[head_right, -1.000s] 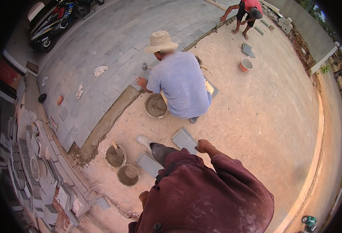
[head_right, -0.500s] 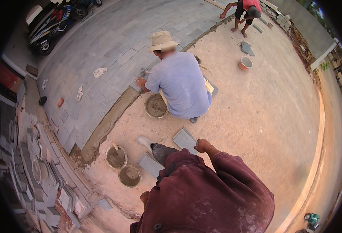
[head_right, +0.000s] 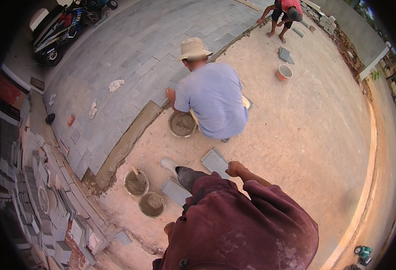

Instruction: The person uses a trowel to apply mortar onto a surface, smoothing it out and spreading it along an edge while working near a stack of tiles.

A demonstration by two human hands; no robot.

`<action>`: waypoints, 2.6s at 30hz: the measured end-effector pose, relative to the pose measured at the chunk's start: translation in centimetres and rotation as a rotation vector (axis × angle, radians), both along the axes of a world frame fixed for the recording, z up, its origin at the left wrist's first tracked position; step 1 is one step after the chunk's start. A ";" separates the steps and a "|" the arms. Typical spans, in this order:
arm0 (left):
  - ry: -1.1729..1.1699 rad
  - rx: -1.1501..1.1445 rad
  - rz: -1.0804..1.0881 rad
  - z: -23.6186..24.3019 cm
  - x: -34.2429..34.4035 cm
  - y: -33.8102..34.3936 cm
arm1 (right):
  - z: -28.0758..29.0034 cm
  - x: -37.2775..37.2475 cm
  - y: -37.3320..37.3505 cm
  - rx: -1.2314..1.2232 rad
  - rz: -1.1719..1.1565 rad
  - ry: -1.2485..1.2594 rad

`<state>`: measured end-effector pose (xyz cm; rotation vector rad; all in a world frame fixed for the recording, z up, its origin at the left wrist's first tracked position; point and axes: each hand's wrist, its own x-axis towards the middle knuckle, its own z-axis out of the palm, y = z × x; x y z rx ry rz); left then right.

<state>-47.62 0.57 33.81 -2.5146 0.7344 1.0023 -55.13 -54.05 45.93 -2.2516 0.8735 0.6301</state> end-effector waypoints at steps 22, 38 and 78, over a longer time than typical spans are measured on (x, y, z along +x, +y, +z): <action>0.194 -0.007 0.201 5.1 1.7 -1.9 | -1.0 0.0 0.1 -0.017 0.023 -0.028; 0.085 0.127 0.178 2.2 -1.1 -2.4 | 2.0 1.5 -0.3 0.025 0.053 0.050; 0.078 0.122 0.207 3.5 0.7 -1.3 | 1.9 3.0 0.6 0.050 0.092 0.066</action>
